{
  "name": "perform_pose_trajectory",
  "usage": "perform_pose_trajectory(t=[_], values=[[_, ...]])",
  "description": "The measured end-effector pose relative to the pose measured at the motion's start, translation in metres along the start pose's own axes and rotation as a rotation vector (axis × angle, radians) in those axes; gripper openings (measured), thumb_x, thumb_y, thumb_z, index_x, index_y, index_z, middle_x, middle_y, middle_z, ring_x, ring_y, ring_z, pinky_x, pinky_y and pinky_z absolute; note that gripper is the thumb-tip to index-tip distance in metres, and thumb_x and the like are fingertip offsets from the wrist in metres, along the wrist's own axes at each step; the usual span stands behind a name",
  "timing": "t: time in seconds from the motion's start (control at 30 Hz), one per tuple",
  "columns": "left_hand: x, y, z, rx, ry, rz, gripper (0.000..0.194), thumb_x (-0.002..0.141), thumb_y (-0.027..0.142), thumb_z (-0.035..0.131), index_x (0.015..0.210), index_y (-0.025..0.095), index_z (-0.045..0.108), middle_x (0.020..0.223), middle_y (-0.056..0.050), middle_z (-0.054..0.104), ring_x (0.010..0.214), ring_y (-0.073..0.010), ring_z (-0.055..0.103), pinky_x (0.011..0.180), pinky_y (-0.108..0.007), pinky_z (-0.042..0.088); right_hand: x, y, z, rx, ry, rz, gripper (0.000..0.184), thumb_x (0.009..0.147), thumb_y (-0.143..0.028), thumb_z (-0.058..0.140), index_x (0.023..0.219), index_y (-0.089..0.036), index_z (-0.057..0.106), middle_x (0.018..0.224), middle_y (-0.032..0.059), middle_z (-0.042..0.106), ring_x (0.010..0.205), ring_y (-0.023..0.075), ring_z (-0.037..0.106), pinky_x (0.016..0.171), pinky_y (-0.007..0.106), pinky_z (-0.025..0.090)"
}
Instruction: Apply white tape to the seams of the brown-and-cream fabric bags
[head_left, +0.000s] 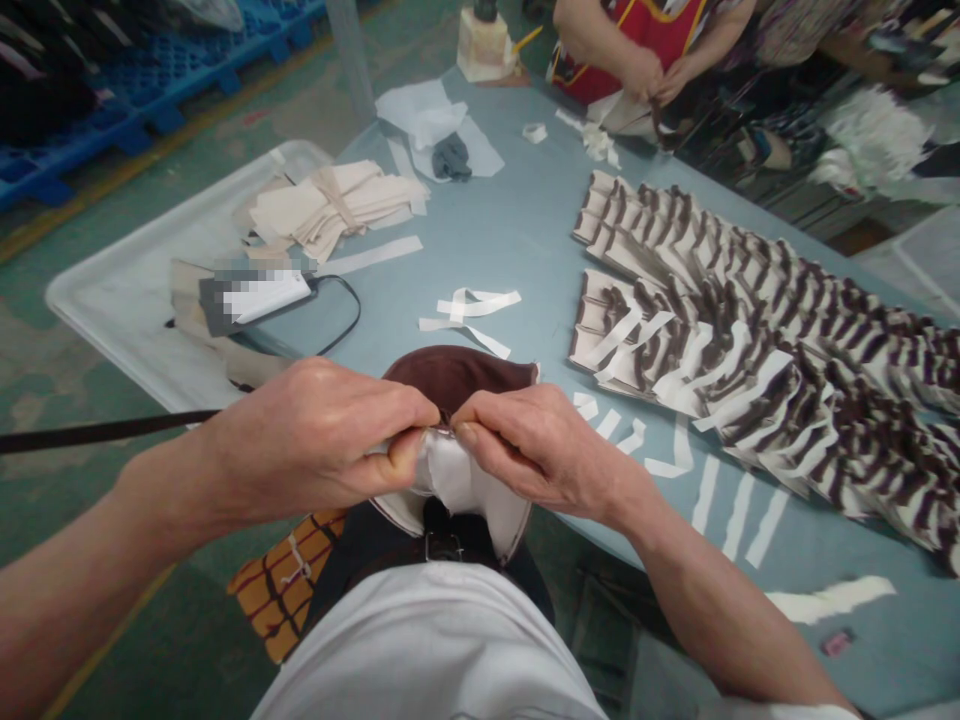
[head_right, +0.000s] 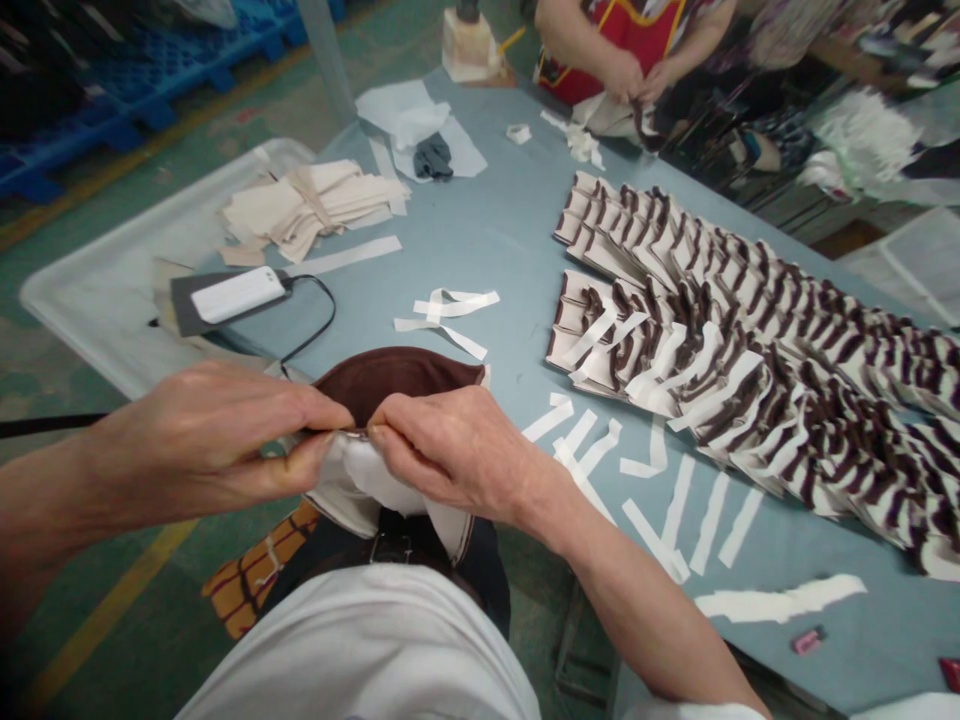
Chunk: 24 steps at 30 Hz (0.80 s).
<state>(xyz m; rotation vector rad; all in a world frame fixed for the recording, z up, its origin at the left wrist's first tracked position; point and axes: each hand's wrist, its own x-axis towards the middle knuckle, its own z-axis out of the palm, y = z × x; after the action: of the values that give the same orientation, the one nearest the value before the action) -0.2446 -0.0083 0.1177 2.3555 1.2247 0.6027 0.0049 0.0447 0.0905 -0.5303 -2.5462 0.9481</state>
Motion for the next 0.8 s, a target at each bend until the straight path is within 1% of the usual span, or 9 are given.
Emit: perform_pose_trajectory(t=[0.07, 0.1, 0.17, 0.23, 0.3, 0.4, 0.53, 0.67, 0.8], values=[[-0.002, -0.002, -0.001, 0.091, 0.02, 0.095, 0.02, 0.097, 0.018, 0.053, 0.092, 0.024, 0.073, 0.071, 0.001, 0.077, 0.06, -0.0176, 0.069, 0.06, -0.032, 0.041, 0.0, 0.0, 0.001, -0.029, -0.007, -0.002, 0.026, 0.112, -0.021, 0.044, 0.093, -0.02, 0.061, 0.07, -0.0018, 0.062, 0.061, 0.0125, 0.053, 0.062, 0.027, 0.033], [-0.003, -0.003, -0.002, 0.096, 0.026, 0.11, 0.021, 0.097, 0.017, 0.053, 0.095, 0.024, 0.073, 0.072, 0.001, 0.078, 0.06, -0.017, 0.069, 0.061, -0.031, 0.041, 0.0, 0.001, 0.001, -0.04, -0.007, -0.003, 0.026, 0.112, -0.021, 0.044, 0.094, -0.02, 0.062, 0.07, -0.0016, 0.063, 0.06, 0.0126, 0.054, 0.062, 0.028, 0.033], [-0.002, -0.004, -0.004, 0.025, 0.01, 0.045, 0.02, 0.098, 0.017, 0.054, 0.097, 0.024, 0.073, 0.075, 0.003, 0.078, 0.061, -0.0153, 0.069, 0.062, -0.028, 0.043, 0.001, 0.001, 0.001, -0.056, -0.002, -0.01, 0.025, 0.112, -0.02, 0.044, 0.095, -0.02, 0.062, 0.071, -0.0012, 0.065, 0.061, 0.0127, 0.055, 0.062, 0.028, 0.032], [0.001, -0.005, -0.005, -0.081, -0.043, -0.039, 0.02, 0.102, 0.02, 0.054, 0.098, 0.022, 0.073, 0.077, 0.003, 0.077, 0.061, -0.0143, 0.067, 0.063, -0.026, 0.043, 0.002, 0.001, 0.001, -0.075, 0.005, -0.023, 0.025, 0.112, -0.02, 0.044, 0.095, -0.02, 0.062, 0.071, -0.0008, 0.066, 0.061, 0.013, 0.056, 0.062, 0.028, 0.033], [0.004, -0.007, -0.005, -0.16, -0.098, -0.073, 0.027, 0.109, 0.026, 0.05, 0.093, 0.021, 0.07, 0.075, 0.002, 0.074, 0.062, -0.0144, 0.065, 0.063, -0.026, 0.042, 0.004, 0.0, 0.002, -0.116, 0.007, -0.034, 0.027, 0.113, -0.021, 0.043, 0.094, -0.02, 0.063, 0.071, -0.0003, 0.067, 0.061, 0.0133, 0.057, 0.062, 0.029, 0.033], [0.008, -0.009, -0.001, -0.188, -0.122, -0.037, 0.039, 0.115, 0.029, 0.044, 0.08, 0.021, 0.06, 0.069, 0.002, 0.063, 0.06, -0.0144, 0.056, 0.062, -0.028, 0.037, 0.006, -0.002, 0.003, -0.216, 0.016, -0.048, 0.035, 0.116, -0.023, 0.039, 0.091, -0.02, 0.063, 0.071, 0.001, 0.07, 0.062, 0.0138, 0.059, 0.062, 0.031, 0.032], [0.009, -0.011, 0.005, -0.181, -0.114, 0.001, 0.04, 0.116, 0.028, 0.045, 0.077, 0.022, 0.052, 0.068, 0.003, 0.058, 0.059, -0.0144, 0.052, 0.062, -0.03, 0.035, 0.007, -0.005, 0.004, -0.331, 0.062, -0.083, 0.04, 0.117, -0.022, 0.039, 0.087, -0.019, 0.065, 0.069, 0.0018, 0.071, 0.062, 0.0143, 0.061, 0.06, 0.032, 0.032], [0.005, -0.013, 0.005, -0.179, -0.163, 0.009, 0.038, 0.116, 0.029, 0.044, 0.083, 0.021, 0.059, 0.073, 0.002, 0.063, 0.065, -0.0158, 0.058, 0.065, -0.03, 0.039, 0.006, -0.006, 0.005, -0.385, 0.11, -0.129, 0.04, 0.115, -0.018, 0.042, 0.085, -0.016, 0.068, 0.068, 0.0023, 0.07, 0.06, 0.0144, 0.061, 0.061, 0.032, 0.034], [-0.001, -0.014, 0.003, -0.158, -0.207, 0.044, 0.034, 0.117, 0.026, 0.041, 0.095, 0.021, 0.066, 0.084, -0.001, 0.07, 0.075, -0.0178, 0.067, 0.071, -0.03, 0.044, 0.004, -0.003, 0.005, -0.358, 0.109, -0.127, 0.04, 0.115, -0.019, 0.04, 0.087, -0.017, 0.068, 0.069, 0.0024, 0.071, 0.061, 0.015, 0.062, 0.061, 0.031, 0.036]])
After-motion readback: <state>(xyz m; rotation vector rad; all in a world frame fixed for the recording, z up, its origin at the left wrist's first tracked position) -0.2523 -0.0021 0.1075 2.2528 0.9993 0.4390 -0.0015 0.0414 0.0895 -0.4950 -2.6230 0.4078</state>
